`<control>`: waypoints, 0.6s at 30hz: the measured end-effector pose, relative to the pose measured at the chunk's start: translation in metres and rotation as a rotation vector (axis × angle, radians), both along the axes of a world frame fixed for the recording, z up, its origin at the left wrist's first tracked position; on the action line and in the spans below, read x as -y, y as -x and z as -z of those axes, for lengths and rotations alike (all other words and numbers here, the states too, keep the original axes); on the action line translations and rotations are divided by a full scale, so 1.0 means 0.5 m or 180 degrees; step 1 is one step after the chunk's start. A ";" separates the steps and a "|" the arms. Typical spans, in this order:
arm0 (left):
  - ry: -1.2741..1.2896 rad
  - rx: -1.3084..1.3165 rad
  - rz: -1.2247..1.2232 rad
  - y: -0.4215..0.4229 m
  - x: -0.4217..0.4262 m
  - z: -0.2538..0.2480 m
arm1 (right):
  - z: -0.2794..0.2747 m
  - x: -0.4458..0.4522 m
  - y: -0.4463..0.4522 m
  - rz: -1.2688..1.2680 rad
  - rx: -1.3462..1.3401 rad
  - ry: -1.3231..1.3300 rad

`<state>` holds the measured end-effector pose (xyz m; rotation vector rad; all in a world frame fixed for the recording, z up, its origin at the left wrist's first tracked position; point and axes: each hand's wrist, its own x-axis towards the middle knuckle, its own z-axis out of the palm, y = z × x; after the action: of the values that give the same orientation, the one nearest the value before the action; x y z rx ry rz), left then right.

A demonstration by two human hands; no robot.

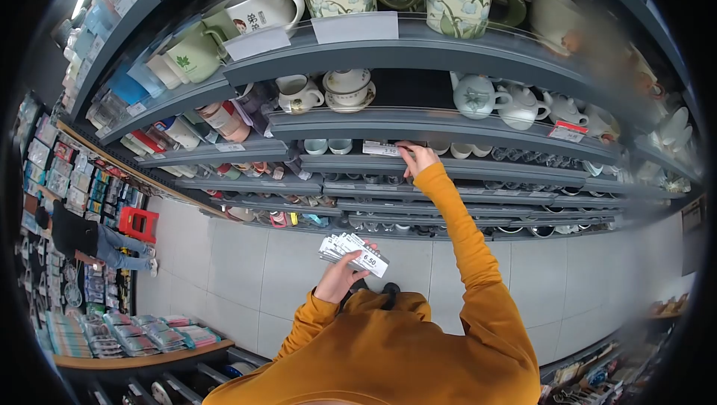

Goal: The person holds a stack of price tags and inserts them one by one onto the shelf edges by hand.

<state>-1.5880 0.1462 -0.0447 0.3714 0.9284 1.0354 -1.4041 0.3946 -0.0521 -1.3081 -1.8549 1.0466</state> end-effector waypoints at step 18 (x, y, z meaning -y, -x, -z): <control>0.0070 0.0040 -0.0125 0.008 0.000 0.002 | 0.007 -0.011 0.022 -0.0489 0.0925 -0.0485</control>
<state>-1.5918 0.1463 -0.0458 0.3291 0.9382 1.0615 -1.4149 0.3999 -0.0555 -1.2977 -2.2349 0.8030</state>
